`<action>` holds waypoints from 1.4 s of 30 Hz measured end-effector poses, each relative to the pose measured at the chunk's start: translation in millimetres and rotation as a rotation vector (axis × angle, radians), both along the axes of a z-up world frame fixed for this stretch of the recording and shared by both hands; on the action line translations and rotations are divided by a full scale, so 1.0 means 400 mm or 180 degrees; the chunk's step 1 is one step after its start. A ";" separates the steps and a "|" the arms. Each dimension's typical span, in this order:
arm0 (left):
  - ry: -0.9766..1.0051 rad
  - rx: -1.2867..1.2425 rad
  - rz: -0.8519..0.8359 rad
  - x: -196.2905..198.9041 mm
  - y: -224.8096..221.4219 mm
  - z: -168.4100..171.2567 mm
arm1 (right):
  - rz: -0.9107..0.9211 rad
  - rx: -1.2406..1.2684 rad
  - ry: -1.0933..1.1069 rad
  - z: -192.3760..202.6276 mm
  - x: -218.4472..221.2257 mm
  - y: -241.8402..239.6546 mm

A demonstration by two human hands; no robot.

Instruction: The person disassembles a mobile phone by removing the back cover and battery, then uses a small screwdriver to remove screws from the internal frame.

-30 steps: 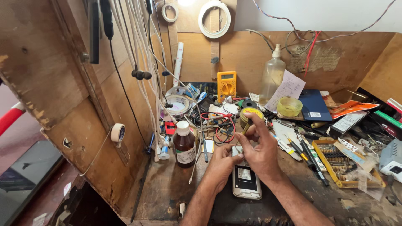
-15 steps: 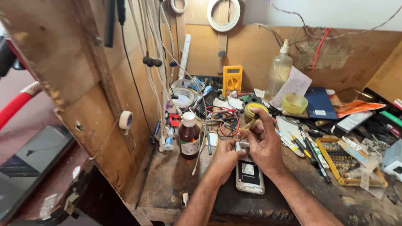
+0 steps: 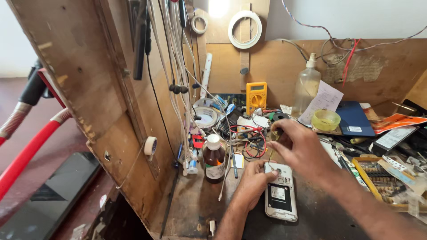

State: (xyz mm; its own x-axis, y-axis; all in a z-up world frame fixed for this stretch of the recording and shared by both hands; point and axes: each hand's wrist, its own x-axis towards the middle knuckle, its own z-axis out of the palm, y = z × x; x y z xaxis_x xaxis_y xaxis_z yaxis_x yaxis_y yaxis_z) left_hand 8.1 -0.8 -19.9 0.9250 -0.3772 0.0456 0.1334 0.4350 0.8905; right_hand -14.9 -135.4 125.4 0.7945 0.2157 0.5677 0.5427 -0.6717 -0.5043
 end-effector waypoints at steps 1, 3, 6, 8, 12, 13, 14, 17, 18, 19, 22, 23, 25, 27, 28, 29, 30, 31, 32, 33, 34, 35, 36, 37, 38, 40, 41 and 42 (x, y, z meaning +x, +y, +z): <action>-0.0017 -0.0001 0.0020 -0.001 0.001 -0.003 | -0.0039 -0.0358 0.0085 0.022 0.006 -0.004; -0.0071 0.0003 0.0054 0.001 0.001 -0.003 | -0.0121 -0.1066 0.0241 0.066 0.022 -0.012; 0.0009 -0.0020 -0.0035 -0.003 0.001 0.001 | -0.0169 -0.1844 0.0664 0.112 0.040 -0.009; -0.0014 0.0008 -0.0035 -0.005 0.000 0.005 | -0.0196 -0.2091 0.0896 0.130 0.052 0.000; -0.0008 0.0043 -0.0050 -0.007 0.003 0.003 | -0.0085 -0.2409 0.1235 0.143 0.073 0.014; -0.0011 0.0056 -0.0053 -0.006 0.004 0.004 | -0.0078 -0.2614 0.1280 0.142 0.081 0.017; -0.0015 0.0070 -0.0056 -0.004 0.004 0.006 | -0.0071 -0.2819 0.1324 0.140 0.088 0.020; -0.0027 0.0018 -0.0039 -0.006 0.005 0.012 | 0.0144 -0.2903 0.1236 0.120 0.104 0.024; -0.0031 -0.0016 -0.0028 -0.004 0.005 0.012 | 0.0247 -0.2842 0.1169 0.112 0.111 0.026; -0.0106 -0.0084 0.0009 -0.007 0.004 0.006 | 0.0361 -0.2836 0.1189 0.098 0.116 0.027; -0.0159 -0.0086 0.0104 -0.005 -0.006 -0.019 | 0.0558 -0.2843 0.1170 0.065 0.134 0.023; -0.0105 0.0050 0.0142 0.003 -0.006 -0.021 | 0.0532 -0.2876 0.1063 0.062 0.139 0.026; -0.0112 0.0179 0.0179 0.003 -0.004 -0.029 | 0.0446 -0.2940 0.0944 0.054 0.131 0.032; -0.0265 0.0162 0.0183 0.002 -0.003 -0.027 | 0.0313 -0.3009 0.0887 0.061 0.121 0.038; -0.0280 0.0163 0.0187 0.003 -0.002 -0.023 | 0.0403 -0.3091 0.0723 0.068 0.115 0.040; -0.0299 0.0165 0.0188 0.000 -0.001 -0.020 | 0.0488 -0.3169 0.0557 0.071 0.107 0.040; -0.0317 0.0168 0.0189 -0.004 0.001 -0.018 | 0.0573 -0.3247 0.0390 0.073 0.100 0.039; -0.0276 0.0153 0.0149 -0.005 0.002 -0.014 | 0.0752 -0.3461 0.0341 0.075 0.094 0.036; -0.0234 0.0138 0.0108 -0.007 0.003 -0.010 | 0.0931 -0.3675 0.0292 0.075 0.089 0.033; -0.0211 0.0120 0.0059 -0.006 0.001 -0.004 | 0.1092 -0.3893 0.0233 0.076 0.086 0.026; -0.0232 0.0132 0.0079 -0.006 0.000 0.002 | 0.1243 -0.4011 0.0002 0.075 0.085 0.023; -0.0246 0.0144 0.0098 -0.009 0.001 0.006 | 0.1395 -0.4124 -0.0224 0.071 0.082 0.021; -0.0260 0.0156 0.0116 -0.014 0.001 0.009 | 0.1547 -0.4236 -0.0452 0.069 0.076 0.015; -0.0252 0.0162 0.0070 -0.015 0.001 0.017 | 0.1407 -0.4201 -0.0321 0.074 0.072 0.007; -0.0244 0.0168 0.0025 -0.014 0.002 0.025 | 0.1267 -0.4161 -0.0192 0.080 0.072 0.004; -0.0168 0.0192 -0.0020 -0.015 0.003 0.034 | 0.0948 -0.3907 0.0070 0.091 0.070 0.006; -0.0099 0.0214 -0.0012 -0.018 0.003 0.034 | 0.0777 -0.3690 0.0196 0.093 0.065 0.009; -0.0030 0.0236 -0.0003 -0.018 0.002 0.034 | 0.0609 -0.3469 0.0317 0.097 0.064 0.013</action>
